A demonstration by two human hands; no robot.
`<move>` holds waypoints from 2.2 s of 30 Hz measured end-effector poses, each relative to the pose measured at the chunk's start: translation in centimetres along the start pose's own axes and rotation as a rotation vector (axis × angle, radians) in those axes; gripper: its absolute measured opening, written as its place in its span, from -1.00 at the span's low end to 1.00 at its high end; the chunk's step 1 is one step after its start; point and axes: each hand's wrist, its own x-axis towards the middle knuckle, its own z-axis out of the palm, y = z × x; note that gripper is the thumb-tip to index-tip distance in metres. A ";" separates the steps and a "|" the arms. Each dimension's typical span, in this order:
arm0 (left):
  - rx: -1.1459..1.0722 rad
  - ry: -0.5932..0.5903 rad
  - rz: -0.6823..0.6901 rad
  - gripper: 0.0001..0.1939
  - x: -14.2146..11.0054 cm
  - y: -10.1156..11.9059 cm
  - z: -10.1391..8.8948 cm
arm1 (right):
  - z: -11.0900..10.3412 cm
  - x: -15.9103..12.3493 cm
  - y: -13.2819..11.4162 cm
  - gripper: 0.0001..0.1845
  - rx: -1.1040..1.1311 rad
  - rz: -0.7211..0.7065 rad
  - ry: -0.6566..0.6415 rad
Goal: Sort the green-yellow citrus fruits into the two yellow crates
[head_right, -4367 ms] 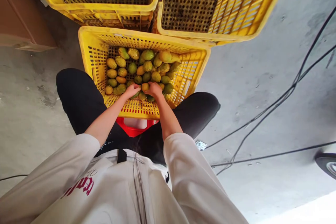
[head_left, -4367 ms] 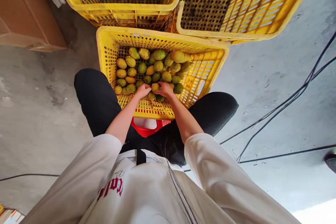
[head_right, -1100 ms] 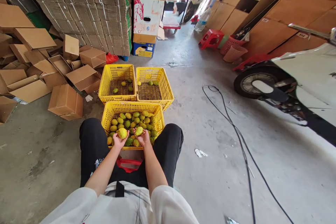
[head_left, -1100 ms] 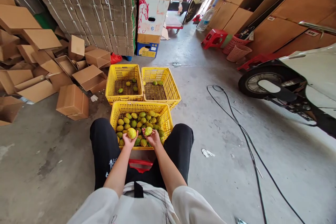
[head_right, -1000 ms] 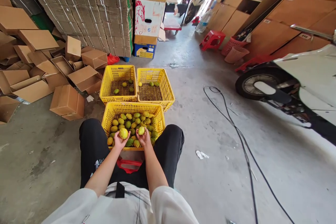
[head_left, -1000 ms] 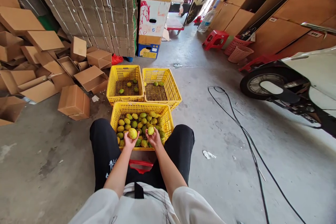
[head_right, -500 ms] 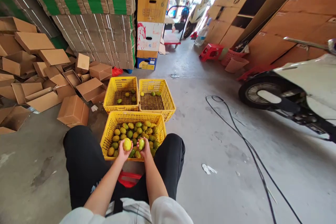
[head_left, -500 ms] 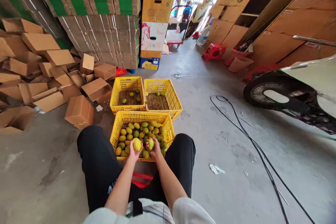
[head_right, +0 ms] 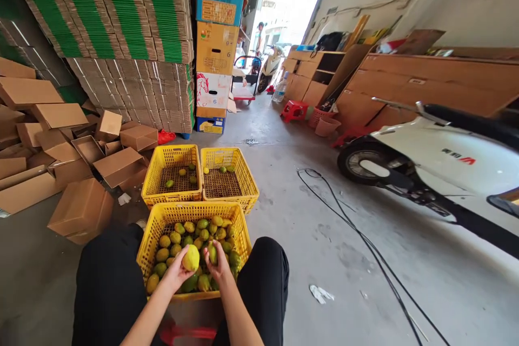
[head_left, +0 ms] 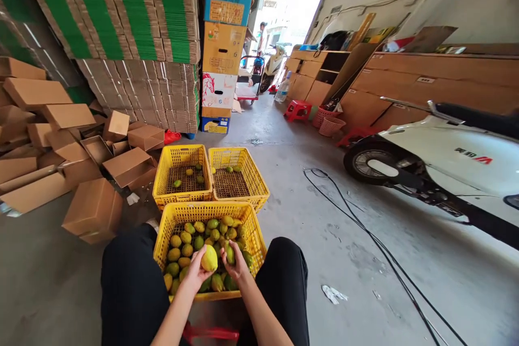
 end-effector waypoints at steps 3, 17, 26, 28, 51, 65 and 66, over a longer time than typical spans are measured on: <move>0.047 -0.026 0.035 -0.82 -1.9 2.0 -0.6 | 1.8 -1.7 -1.3 -0.78 0.010 0.110 0.133; 0.021 -0.343 -0.027 -0.77 -1.5 15.3 4.6 | 11.7 -3.4 -12.6 -0.82 -0.314 0.282 -0.291; -0.083 -0.469 0.045 -0.58 -1.9 16.1 6.4 | 14.0 -0.1 -12.0 -0.81 -0.067 0.048 -0.200; -0.123 -0.456 0.032 -0.55 -2.1 16.6 6.5 | 14.3 -0.6 -12.9 -0.72 -0.037 0.016 -0.220; -0.064 -0.396 0.025 -0.75 -1.0 13.3 4.8 | 11.2 -0.3 -10.8 -0.72 -0.217 -0.040 -0.254; 0.062 -0.553 0.136 -0.41 1.5 13.0 0.6 | 10.1 -1.2 -12.0 -0.55 -0.324 0.039 -0.354; 0.055 -0.533 0.143 -0.40 1.4 13.0 0.2 | 9.8 -1.3 -11.9 -0.56 -0.316 0.045 -0.360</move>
